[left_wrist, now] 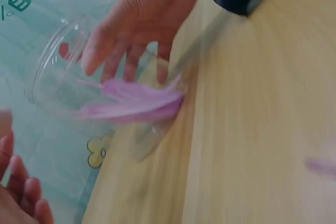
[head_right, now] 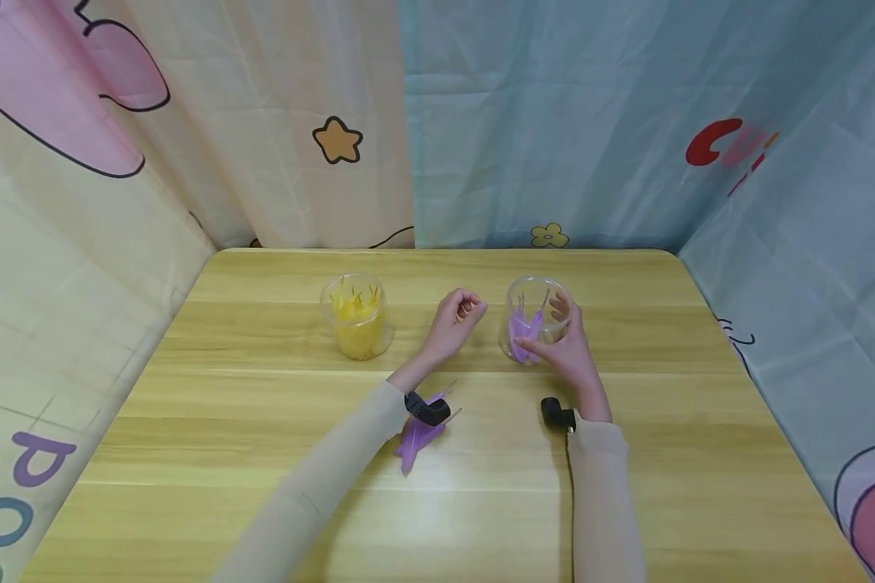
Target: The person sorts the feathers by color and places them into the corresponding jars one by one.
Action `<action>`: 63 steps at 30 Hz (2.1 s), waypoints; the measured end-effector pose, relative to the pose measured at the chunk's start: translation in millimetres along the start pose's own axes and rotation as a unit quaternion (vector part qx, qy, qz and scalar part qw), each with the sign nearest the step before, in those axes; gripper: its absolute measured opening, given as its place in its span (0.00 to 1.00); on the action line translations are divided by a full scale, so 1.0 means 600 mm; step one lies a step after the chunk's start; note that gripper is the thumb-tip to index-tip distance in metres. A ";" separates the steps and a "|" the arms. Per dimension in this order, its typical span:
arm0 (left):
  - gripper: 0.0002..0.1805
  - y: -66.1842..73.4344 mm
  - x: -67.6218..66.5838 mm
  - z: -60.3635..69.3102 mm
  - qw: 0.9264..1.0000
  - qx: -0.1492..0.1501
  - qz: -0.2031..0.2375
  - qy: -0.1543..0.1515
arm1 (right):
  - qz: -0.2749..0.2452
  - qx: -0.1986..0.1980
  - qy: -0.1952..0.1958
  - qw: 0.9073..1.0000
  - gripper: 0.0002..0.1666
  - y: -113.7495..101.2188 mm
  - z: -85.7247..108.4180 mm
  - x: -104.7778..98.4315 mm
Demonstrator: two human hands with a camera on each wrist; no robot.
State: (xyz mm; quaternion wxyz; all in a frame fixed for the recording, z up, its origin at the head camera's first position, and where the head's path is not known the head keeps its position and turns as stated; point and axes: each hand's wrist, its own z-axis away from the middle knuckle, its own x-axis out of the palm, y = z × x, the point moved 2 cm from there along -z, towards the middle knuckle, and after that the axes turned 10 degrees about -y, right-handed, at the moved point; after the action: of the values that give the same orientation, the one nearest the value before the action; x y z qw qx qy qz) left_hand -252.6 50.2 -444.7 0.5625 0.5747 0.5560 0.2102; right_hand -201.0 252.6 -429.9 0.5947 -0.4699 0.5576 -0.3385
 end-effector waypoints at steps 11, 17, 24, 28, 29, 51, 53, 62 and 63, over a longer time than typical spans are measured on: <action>0.17 -0.031 -0.037 0.060 0.959 -0.073 -0.233 -0.146 | 0.004 0.006 0.002 1.000 0.57 -0.003 -0.001 -0.001; 0.18 -0.028 -0.047 0.096 0.928 -0.083 -0.305 -0.197 | -0.004 0.003 0.000 1.000 0.57 -0.002 0.000 0.001; 0.21 -0.024 -0.050 0.123 0.903 -0.090 -0.348 -0.236 | -0.001 0.001 0.002 1.000 0.59 0.035 -0.008 -0.004; 0.21 -0.020 -0.047 0.130 0.891 -0.093 -0.374 -0.241 | -0.007 0.000 -0.002 1.000 0.59 0.022 -0.004 -0.002; 0.20 -0.019 -0.046 0.132 0.889 -0.093 -0.379 -0.240 | -0.009 0.000 -0.004 1.000 0.58 0.014 -0.002 -0.001; 0.16 -0.019 -0.048 0.127 0.942 -0.092 -0.233 -0.224 | -0.009 -0.003 -0.002 1.000 0.56 -0.003 -0.001 0.001; 0.16 -0.015 -0.049 0.122 0.947 -0.088 -0.214 -0.223 | -0.008 -0.003 -0.002 1.000 0.57 -0.002 -0.001 0.000; 0.16 0.023 -0.053 0.089 0.968 -0.069 -0.126 -0.207 | -0.018 -0.005 -0.004 1.000 0.58 0.003 -0.001 -0.002; 0.16 0.029 -0.052 0.083 0.970 -0.063 -0.116 -0.206 | -0.018 -0.005 -0.005 1.000 0.58 0.005 -0.002 -0.003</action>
State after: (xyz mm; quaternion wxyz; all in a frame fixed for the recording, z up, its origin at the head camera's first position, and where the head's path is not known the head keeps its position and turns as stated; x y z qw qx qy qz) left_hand -211.9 6.6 -431.3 0.7204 0.5004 0.4771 0.0552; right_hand -202.7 255.0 -432.2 0.5887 -0.4846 0.5476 -0.3446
